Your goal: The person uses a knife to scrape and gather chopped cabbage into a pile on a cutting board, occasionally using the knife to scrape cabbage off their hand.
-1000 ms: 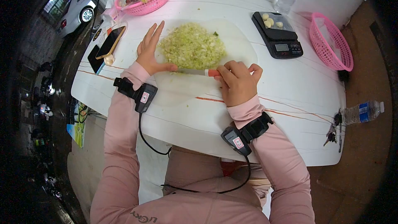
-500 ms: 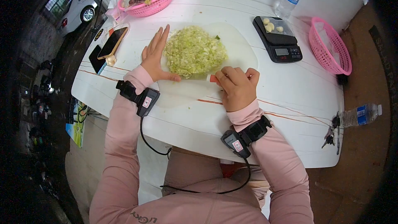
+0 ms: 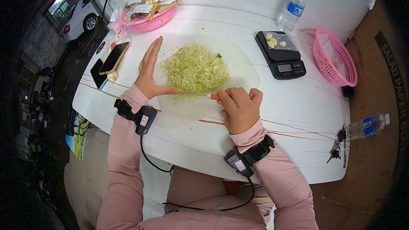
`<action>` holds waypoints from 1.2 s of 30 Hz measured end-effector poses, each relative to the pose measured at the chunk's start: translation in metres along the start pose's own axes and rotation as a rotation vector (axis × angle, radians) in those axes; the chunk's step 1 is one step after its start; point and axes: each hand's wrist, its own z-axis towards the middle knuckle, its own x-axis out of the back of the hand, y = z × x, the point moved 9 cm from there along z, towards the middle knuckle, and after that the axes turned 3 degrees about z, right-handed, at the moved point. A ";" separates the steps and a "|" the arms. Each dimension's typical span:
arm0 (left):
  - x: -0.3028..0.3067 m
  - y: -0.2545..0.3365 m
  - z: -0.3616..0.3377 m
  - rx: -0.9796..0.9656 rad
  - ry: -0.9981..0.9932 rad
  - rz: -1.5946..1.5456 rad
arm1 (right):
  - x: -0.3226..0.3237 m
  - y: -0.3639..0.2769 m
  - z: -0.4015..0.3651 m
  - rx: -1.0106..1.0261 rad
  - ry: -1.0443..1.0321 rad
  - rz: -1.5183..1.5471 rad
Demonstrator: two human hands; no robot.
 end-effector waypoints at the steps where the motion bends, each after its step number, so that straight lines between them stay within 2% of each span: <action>1: -0.002 -0.001 -0.001 0.009 -0.022 0.045 | -0.001 0.000 0.000 0.000 -0.004 -0.009; 4: -0.012 -0.001 -0.003 0.041 -0.104 0.148 | -0.007 0.000 -0.002 -0.014 -0.072 -0.012; 11: -0.016 -0.008 -0.005 0.179 -0.163 0.136 | -0.007 -0.007 -0.001 -0.028 -0.058 -0.081; 20: -0.019 -0.007 -0.007 0.313 -0.220 0.144 | -0.024 0.007 -0.008 -0.074 -0.134 -0.029; 26: -0.020 -0.012 -0.011 0.311 -0.228 0.126 | -0.015 -0.003 -0.005 -0.041 -0.094 -0.051; 29: -0.015 -0.011 -0.012 0.237 -0.160 0.113 | -0.007 -0.009 -0.001 -0.018 -0.065 -0.058; 31: -0.004 -0.004 -0.008 0.142 -0.045 0.025 | -0.003 -0.009 -0.001 -0.016 -0.034 -0.062; 36: -0.011 -0.007 -0.009 0.148 -0.113 0.077 | -0.005 -0.009 -0.002 -0.009 -0.042 -0.059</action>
